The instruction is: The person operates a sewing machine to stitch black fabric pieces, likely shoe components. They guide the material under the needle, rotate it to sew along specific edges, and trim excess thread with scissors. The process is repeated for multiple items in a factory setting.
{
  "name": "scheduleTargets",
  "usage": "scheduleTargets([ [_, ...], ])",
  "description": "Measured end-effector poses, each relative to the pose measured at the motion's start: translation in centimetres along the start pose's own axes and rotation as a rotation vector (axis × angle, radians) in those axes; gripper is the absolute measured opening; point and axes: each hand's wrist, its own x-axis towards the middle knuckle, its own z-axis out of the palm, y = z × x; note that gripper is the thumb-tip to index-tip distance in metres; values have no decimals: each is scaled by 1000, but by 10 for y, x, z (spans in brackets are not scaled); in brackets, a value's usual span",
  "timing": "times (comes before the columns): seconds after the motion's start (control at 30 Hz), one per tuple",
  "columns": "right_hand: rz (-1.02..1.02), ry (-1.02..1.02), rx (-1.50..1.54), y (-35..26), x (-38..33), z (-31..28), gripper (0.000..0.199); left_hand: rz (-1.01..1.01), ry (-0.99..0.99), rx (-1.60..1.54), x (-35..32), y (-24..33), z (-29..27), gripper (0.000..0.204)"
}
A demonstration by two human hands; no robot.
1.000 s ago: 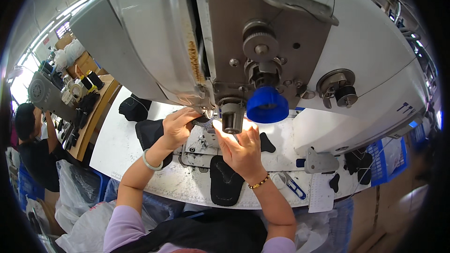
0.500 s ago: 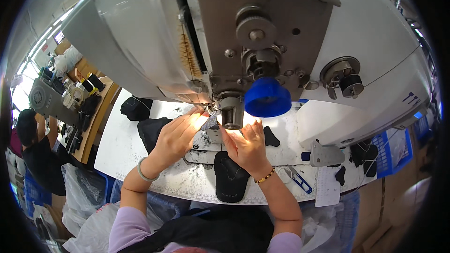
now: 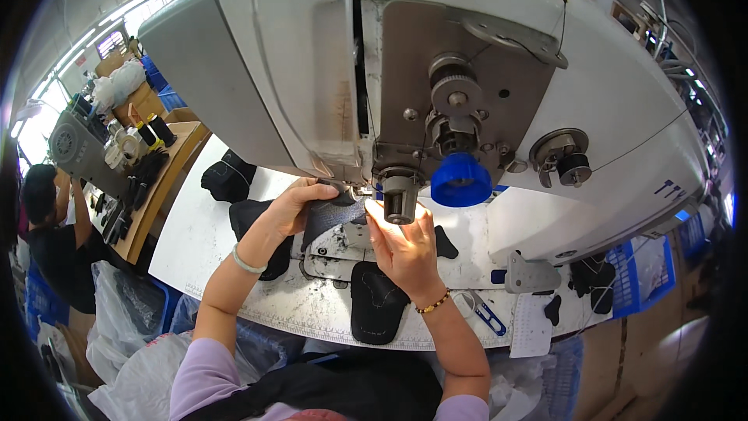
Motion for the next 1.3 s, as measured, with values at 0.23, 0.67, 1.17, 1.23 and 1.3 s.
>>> scheduleTargets([
  [0.23,-26,8,-6,3,-3,2,27,36,7,-76,-2,-4,-1,21],
  [0.67,-181,-27,-245,-11,-15,7,34,131,-29,-138,-21,-19,7,16],
  [1.17,-136,16,-48,8,-16,-1,29,262,102,-137,-29,-41,23,14],
  [1.23,-175,12,-42,13,-16,-1,37,299,110,-147,-29,-42,26,14],
  [1.3,-195,1,-16,17,-14,-2,37,330,143,-147,-28,-48,28,15],
])
